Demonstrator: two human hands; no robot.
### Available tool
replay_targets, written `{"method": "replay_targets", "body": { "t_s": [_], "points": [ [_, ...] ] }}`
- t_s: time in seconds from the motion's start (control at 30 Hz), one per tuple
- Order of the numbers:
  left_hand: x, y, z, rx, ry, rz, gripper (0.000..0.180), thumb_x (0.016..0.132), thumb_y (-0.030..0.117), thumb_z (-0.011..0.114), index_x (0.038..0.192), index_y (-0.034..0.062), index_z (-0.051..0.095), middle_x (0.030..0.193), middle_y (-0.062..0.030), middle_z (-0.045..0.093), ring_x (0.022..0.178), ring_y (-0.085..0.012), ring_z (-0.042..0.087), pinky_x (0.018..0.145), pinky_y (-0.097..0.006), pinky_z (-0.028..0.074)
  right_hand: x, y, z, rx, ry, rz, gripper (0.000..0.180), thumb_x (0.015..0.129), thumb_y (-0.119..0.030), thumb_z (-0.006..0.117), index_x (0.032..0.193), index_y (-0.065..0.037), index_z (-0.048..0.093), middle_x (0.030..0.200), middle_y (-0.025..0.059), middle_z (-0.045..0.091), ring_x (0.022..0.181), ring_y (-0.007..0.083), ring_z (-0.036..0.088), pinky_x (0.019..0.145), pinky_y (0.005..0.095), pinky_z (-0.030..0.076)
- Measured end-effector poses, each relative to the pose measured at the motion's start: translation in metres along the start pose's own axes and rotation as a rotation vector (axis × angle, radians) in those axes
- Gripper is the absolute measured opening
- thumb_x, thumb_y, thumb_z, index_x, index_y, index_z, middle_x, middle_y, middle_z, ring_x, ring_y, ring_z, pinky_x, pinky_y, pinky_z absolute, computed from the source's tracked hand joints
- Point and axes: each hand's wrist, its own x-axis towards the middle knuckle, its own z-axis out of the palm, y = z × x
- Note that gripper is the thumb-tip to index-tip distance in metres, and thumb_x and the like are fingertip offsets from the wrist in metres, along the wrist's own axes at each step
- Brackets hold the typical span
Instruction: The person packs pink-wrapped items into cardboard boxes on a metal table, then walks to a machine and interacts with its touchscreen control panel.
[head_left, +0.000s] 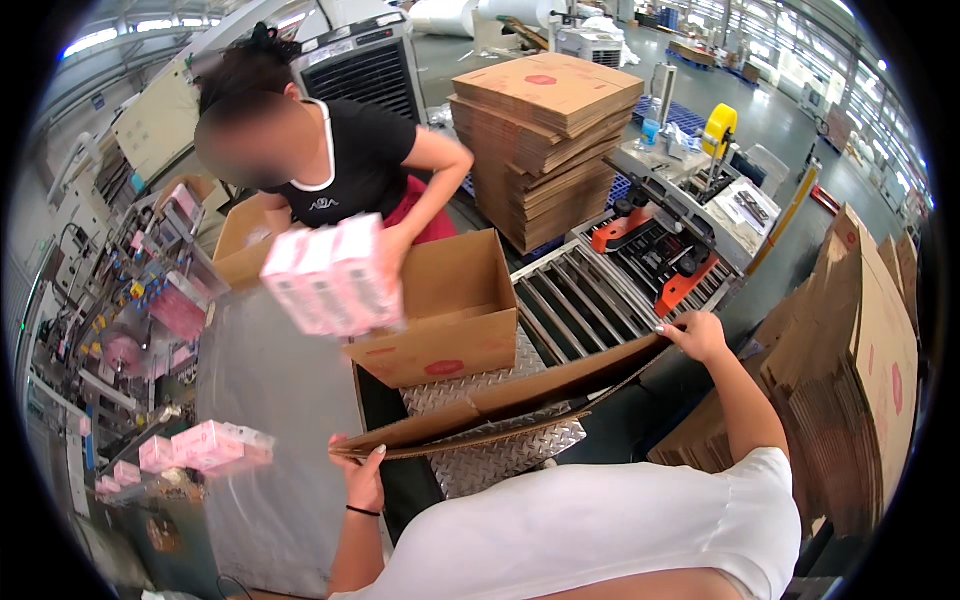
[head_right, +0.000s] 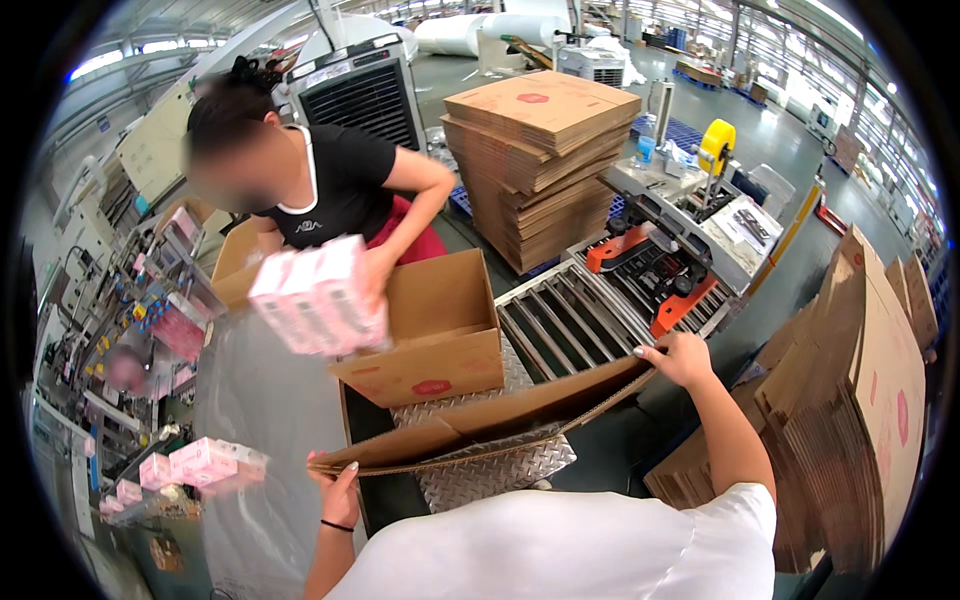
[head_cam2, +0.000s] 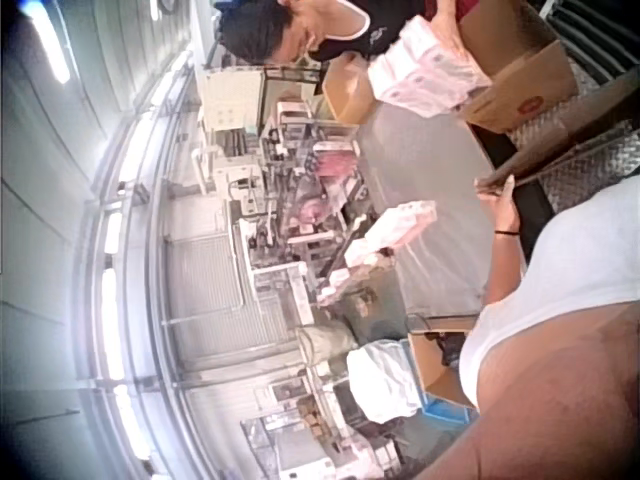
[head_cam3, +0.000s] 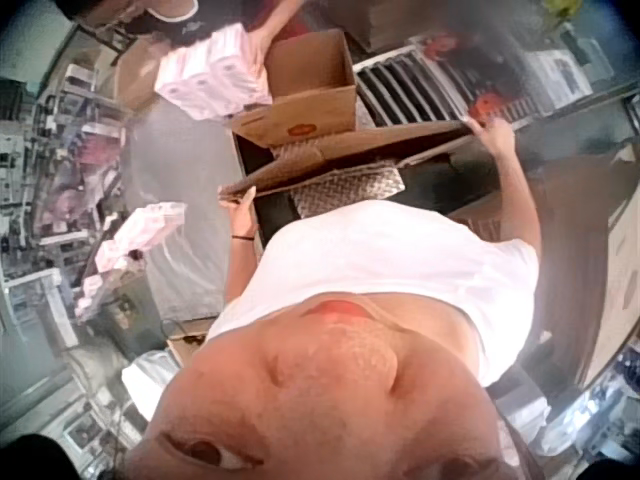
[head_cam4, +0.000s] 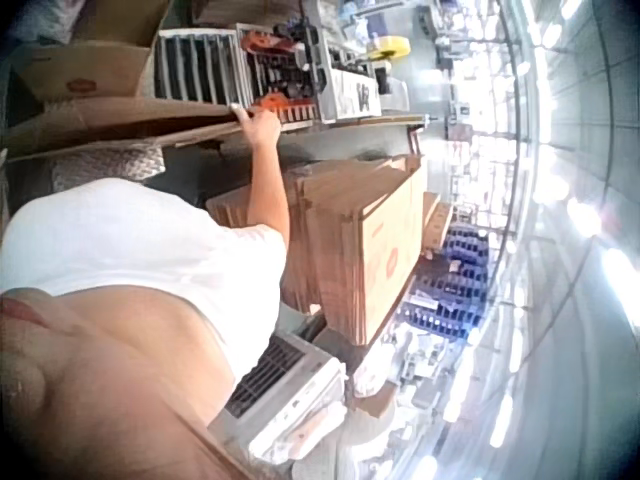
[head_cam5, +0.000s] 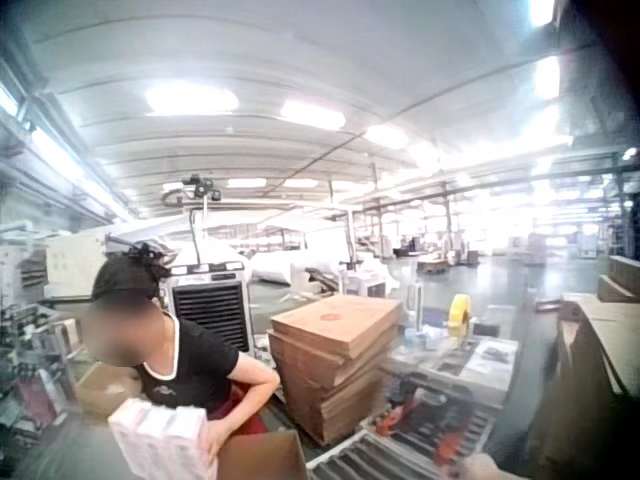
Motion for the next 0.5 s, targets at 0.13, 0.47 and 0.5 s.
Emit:
{"method": "replay_targets", "body": {
  "t_s": [0.13, 0.47, 0.5],
  "points": [
    [-0.034, 0.014, -0.002, 0.205, 0.022, -0.021, 0.071, 0.086, 0.004, 0.071, 0.141, 0.0190, 0.027, 0.128, -0.0032, 0.044, 0.122, -0.0188, 0.045, 0.103, -0.038, 0.041, 0.050, -0.017, 0.011, 0.259, 0.087, -0.201, 0.039, 0.077, -0.044, 0.079, 0.079, -0.004, 0.074, 0.076, 0.0124, 0.069, 0.073, 0.0310, 0.067, 0.068, 0.0391, 0.053],
    [-0.021, -0.025, 0.160, 1.871, -1.288, -0.215, 0.051, 0.094, 0.059, 0.049, 0.096, 0.0146, 0.074, 0.098, -0.0147, 0.071, 0.101, -0.0349, 0.064, 0.092, -0.046, 0.046, 0.115, -0.148, 0.164, 0.444, -0.147, -0.919, 0.027, 0.091, -0.018, 0.057, 0.118, -0.016, 0.062, 0.104, 0.0163, 0.066, 0.100, 0.0346, 0.064, 0.087, 0.0463, 0.052],
    [-0.012, -0.023, 0.180, 1.881, -1.345, -0.499, 0.054, 0.092, 0.061, 0.052, 0.112, 0.0152, 0.074, 0.113, -0.0163, 0.070, 0.115, -0.0347, 0.061, 0.102, -0.045, 0.043, 0.113, -0.155, 0.198, 0.401, -0.258, -1.007, 0.027, 0.094, -0.026, 0.055, 0.118, -0.015, 0.062, 0.109, 0.0150, 0.065, 0.101, 0.0350, 0.064, 0.091, 0.0454, 0.051]
  ]
}}
